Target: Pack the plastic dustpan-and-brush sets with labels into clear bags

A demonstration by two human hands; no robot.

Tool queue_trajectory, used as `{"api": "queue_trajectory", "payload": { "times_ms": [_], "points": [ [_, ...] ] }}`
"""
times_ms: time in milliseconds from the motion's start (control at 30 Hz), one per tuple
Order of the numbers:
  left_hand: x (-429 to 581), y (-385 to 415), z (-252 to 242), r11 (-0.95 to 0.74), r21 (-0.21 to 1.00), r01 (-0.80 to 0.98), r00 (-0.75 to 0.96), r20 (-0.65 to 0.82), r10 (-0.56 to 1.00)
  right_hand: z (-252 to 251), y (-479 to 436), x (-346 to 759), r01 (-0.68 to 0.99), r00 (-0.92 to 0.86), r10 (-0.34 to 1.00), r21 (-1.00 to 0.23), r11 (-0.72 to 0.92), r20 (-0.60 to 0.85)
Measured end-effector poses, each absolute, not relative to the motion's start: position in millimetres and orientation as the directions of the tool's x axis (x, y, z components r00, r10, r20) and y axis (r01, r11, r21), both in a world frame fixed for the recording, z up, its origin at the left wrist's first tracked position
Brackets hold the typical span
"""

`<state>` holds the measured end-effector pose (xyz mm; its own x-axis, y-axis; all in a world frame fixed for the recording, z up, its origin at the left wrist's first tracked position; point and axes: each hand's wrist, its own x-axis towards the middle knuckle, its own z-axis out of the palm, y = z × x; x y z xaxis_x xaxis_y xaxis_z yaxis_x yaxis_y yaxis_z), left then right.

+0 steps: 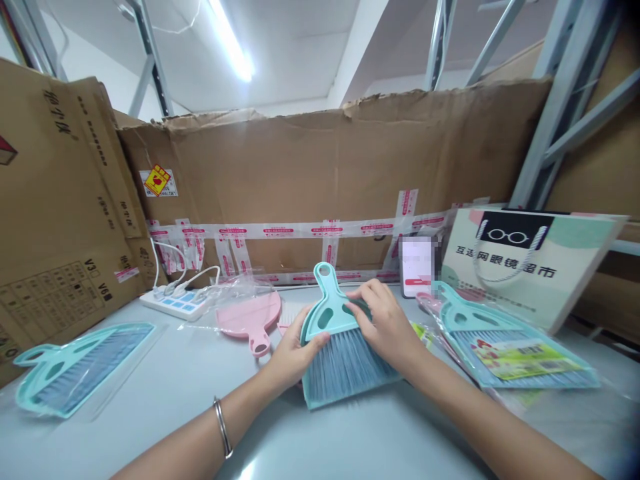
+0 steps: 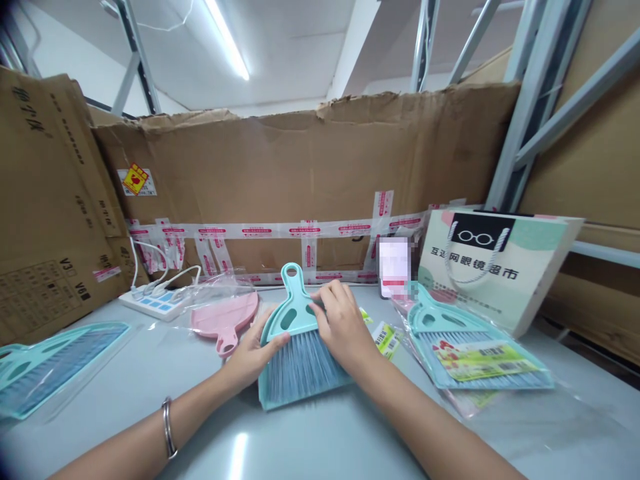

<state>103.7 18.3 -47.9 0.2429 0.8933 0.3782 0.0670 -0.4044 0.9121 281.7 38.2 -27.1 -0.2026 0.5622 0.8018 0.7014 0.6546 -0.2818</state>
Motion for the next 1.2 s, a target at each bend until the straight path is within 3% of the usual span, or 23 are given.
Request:
{"api": "queue_trajectory", "payload": {
  "times_ms": [100, 167, 267, 367, 467, 567, 1000, 1200],
  "points": [
    [103.4, 20.6, -49.5, -0.394, 0.916, 0.078, 0.290, 0.357, 0.888, -30.0, 39.7, 286.0, 0.708, -0.135, 0.653, -0.388, 0.590, 0.745],
    [102.0, 22.1, -50.3, -0.381, 0.921, 0.085, 0.291, 0.343, 0.893, -28.8, 41.6, 288.4, 0.644, -0.086, 0.730, -0.521, 0.560, 0.678],
    [101.1, 21.2, -50.9, -0.350, 0.931, 0.103, 0.325, 0.301, 0.896, -23.1, 45.0, 292.6, 0.404, -0.117, 0.885, -0.793, 0.456, 0.450],
    [102.9, 17.7, -52.3, -0.312, 0.943, 0.115, 0.388, 0.246, 0.888, -16.5, 47.3, 298.1, 0.131, -0.319, 0.935, -0.970, 0.203, 0.153],
    [105.2, 15.2, -53.9, -0.275, 0.956, 0.104, 0.407, 0.211, 0.889, -12.7, 47.0, 302.4, 0.036, -0.423, 0.906, -0.999, 0.017, 0.000],
    [105.4, 14.8, -54.5, -0.256, 0.960, 0.114, 0.427, 0.185, 0.885, -12.0, 45.8, 302.3, 0.028, -0.369, 0.928, -0.999, -0.030, -0.038],
    [103.6, 15.4, -51.9, -0.215, 0.968, 0.130, 0.415, 0.143, 0.898, -25.4, 48.7, 292.9, 0.266, -0.186, 0.980, -0.957, 0.121, 0.072],
    [104.1, 16.7, -50.4, -0.176, 0.979, 0.107, 0.370, 0.125, 0.921, -25.8, 52.3, 293.8, 0.170, -0.233, 0.971, -0.980, 0.103, 0.062]
  ]
}}
